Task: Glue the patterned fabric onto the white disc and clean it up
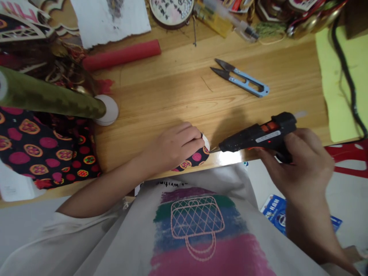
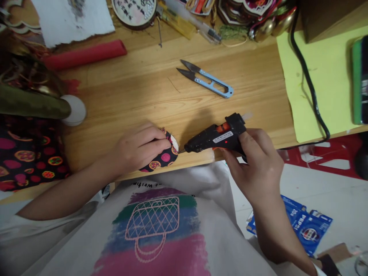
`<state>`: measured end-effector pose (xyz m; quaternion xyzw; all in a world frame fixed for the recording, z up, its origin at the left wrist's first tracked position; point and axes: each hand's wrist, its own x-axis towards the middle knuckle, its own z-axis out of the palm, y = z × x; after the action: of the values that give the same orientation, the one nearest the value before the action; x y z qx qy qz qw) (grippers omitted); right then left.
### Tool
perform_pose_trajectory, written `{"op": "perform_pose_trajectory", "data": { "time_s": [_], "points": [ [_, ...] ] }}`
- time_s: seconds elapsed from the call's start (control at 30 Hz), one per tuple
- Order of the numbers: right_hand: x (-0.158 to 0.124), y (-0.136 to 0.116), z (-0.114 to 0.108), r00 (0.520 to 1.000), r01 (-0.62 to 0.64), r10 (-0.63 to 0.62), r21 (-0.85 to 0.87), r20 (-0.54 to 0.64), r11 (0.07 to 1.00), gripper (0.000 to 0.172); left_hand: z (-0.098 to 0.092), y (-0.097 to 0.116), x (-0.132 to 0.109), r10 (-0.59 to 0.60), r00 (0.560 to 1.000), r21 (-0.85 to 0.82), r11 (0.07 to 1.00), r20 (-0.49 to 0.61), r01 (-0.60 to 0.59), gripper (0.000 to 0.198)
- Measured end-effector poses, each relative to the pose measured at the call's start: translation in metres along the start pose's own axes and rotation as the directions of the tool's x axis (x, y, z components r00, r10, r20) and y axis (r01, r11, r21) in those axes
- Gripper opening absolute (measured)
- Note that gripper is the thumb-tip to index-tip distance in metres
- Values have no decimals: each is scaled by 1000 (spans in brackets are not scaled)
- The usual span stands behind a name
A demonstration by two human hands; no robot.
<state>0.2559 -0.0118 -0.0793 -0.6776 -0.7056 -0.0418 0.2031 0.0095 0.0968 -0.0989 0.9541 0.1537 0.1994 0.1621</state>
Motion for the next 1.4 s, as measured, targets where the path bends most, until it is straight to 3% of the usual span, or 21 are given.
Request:
{"op": "perform_pose_trajectory", "data": {
  "time_s": [0.43, 1.0, 1.4],
  "points": [
    [18, -3, 17, 998, -26, 30, 69, -56, 997, 22, -1, 1, 0, 13, 1000, -14, 1000, -23, -14, 18],
    [24, -7, 16, 996, -91, 93, 98, -15, 991, 23, -2, 2, 0, -16, 1000, -39, 999, -9, 15, 19],
    [24, -5, 18, 997, -67, 70, 96, -36, 993, 25, -4, 3, 2, -32, 999, -48, 998, 10, 32, 20]
  ]
}}
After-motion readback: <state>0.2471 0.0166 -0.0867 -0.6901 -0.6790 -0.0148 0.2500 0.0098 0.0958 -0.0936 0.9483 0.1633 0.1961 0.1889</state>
